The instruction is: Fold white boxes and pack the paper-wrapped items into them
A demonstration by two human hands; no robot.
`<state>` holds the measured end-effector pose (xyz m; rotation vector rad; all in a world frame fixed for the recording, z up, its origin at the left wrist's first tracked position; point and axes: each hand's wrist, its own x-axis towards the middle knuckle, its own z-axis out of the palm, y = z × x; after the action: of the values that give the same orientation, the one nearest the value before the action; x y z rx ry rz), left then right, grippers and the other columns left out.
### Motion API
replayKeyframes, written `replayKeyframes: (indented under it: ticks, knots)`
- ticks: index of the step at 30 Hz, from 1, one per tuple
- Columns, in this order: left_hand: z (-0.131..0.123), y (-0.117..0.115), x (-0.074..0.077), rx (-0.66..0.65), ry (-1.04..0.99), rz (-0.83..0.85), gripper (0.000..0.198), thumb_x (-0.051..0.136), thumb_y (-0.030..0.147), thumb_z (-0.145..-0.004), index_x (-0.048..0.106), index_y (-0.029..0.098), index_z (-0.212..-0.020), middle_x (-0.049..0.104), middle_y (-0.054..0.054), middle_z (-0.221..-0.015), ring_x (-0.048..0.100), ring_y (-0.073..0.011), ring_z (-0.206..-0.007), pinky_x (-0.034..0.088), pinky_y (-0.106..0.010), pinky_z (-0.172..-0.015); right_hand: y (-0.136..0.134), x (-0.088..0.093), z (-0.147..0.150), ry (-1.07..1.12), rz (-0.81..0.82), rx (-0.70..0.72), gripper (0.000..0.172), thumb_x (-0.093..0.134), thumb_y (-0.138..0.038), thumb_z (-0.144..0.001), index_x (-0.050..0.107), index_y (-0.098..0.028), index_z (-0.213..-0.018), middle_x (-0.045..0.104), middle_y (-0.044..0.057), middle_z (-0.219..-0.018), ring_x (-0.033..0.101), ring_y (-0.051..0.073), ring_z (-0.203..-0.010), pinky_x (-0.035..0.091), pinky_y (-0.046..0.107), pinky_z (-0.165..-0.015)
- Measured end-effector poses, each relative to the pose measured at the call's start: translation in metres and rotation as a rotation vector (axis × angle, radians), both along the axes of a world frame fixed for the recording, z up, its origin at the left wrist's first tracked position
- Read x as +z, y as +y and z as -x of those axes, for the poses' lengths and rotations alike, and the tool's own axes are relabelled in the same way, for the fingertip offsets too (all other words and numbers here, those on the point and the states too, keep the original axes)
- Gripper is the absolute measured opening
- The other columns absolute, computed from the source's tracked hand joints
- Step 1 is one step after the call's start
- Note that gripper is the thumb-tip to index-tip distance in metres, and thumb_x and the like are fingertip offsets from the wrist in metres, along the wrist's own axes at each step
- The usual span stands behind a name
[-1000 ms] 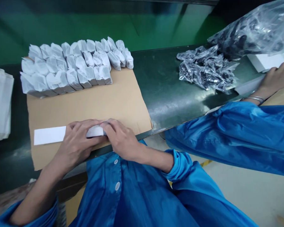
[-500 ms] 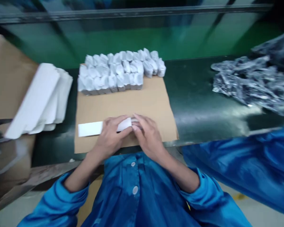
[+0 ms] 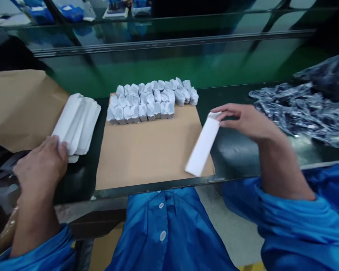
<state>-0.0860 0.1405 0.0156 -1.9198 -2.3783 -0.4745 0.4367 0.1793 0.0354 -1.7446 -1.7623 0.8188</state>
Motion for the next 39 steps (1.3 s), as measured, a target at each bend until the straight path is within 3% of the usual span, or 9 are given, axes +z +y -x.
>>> replayKeyframes:
  ticks: [5,9,12,15,19,22,28,32,39]
  knots:
    - [0.008,-0.006,-0.016,0.024,-0.101,-0.237,0.043,0.053,0.038,-0.091,0.060,0.037,-0.132,0.072,-0.004,-0.123,0.054,-0.0525,-0.125,0.031,-0.086,-0.088,0.023,0.025,-0.042,-0.358,0.012,-0.154,0.024,0.068,-0.010,-0.081,0.078,-0.012,-0.102,0.076,0.014,-0.088,0.069,0.023,-0.089,0.049,0.043,-0.082]
    - [-0.013,-0.018,-0.033,-0.180,-0.016,-0.477,0.052,0.056,0.026,-0.092,0.053,0.032,-0.144,0.059,-0.006,-0.145,0.054,-0.0432,-0.132,0.044,-0.069,-0.104,-0.012,-0.006,0.062,-0.222,-0.163,-0.094,0.043,0.063,-0.025,-0.091,0.061,-0.018,-0.133,0.068,0.016,-0.123,0.065,0.028,-0.115,0.053,0.043,-0.092]
    - [-0.082,-0.048,-0.052,-0.382,0.086,-0.583,0.064,0.055,0.016,-0.093,0.038,0.029,-0.153,0.060,-0.012,-0.142,0.062,-0.0345,-0.125,0.056,-0.056,-0.097,-0.054,-0.036,0.165,0.395,-0.077,0.270,0.065,0.058,-0.043,-0.094,0.035,-0.023,-0.151,0.059,0.014,-0.139,0.067,0.024,-0.113,0.059,0.041,-0.087]
    - [-0.146,-0.086,-0.059,-0.649,-0.058,-0.385,0.077,0.060,0.027,-0.094,0.020,0.025,-0.160,0.063,-0.017,-0.137,0.062,-0.0322,-0.126,0.056,-0.055,-0.100,-0.065,-0.051,0.216,0.663,0.015,0.133,0.045,0.052,-0.043,-0.096,0.050,-0.017,-0.132,0.068,0.013,-0.121,0.068,0.022,-0.099,0.059,0.037,-0.081]
    - [-0.146,-0.099,-0.026,-0.498,-0.531,-0.300,0.075,0.059,0.049,-0.093,0.024,0.032,-0.157,0.038,-0.012,-0.160,0.044,-0.0340,-0.143,0.049,-0.059,-0.108,-0.038,-0.033,0.177,0.498,0.206,0.491,0.026,0.066,-0.034,-0.088,0.063,-0.016,-0.106,0.071,0.005,-0.102,0.066,0.019,-0.087,0.054,0.028,-0.071]
    - [-0.118,-0.073,-0.001,-0.399,-0.843,-0.053,0.065,0.068,0.054,-0.084,0.054,0.026,-0.140,0.065,-0.010,-0.134,0.068,-0.0301,-0.114,0.062,-0.042,-0.087,-0.030,-0.008,0.145,0.241,0.323,0.942,0.025,0.067,-0.036,-0.089,0.065,-0.016,-0.106,0.072,0.002,-0.095,0.066,0.016,-0.081,0.051,0.024,-0.068]
    - [-0.113,-0.044,-0.013,-0.269,-1.297,0.341,0.033,0.072,0.045,-0.083,0.074,0.020,-0.105,0.074,-0.003,-0.091,0.069,-0.0174,-0.071,0.060,-0.027,-0.055,-0.078,-0.007,0.161,-0.536,-0.389,0.644,0.077,0.070,-0.051,-0.086,0.045,-0.005,-0.143,0.067,0.023,-0.119,0.064,0.034,-0.102,0.054,0.046,-0.083]
    - [-0.110,-0.049,-0.018,-0.385,-1.412,0.587,0.041,0.073,0.040,-0.083,0.069,0.022,-0.119,0.074,-0.002,-0.087,0.071,-0.0172,-0.071,0.062,-0.026,-0.056,-0.089,-0.013,0.161,-0.628,-0.630,0.738,0.058,0.059,-0.038,-0.095,0.049,0.002,-0.136,0.067,0.023,-0.118,0.065,0.032,-0.098,0.056,0.044,-0.083]
    - [-0.120,-0.044,-0.016,-0.342,-1.012,0.238,0.014,0.072,0.023,-0.076,0.075,0.021,-0.089,0.074,0.001,-0.079,0.067,-0.0123,-0.064,0.057,-0.018,-0.050,-0.090,-0.012,0.163,-0.846,-0.906,0.739,0.041,0.051,-0.020,-0.098,0.053,0.006,-0.129,0.071,0.024,-0.110,0.068,0.031,-0.092,0.056,0.040,-0.073]
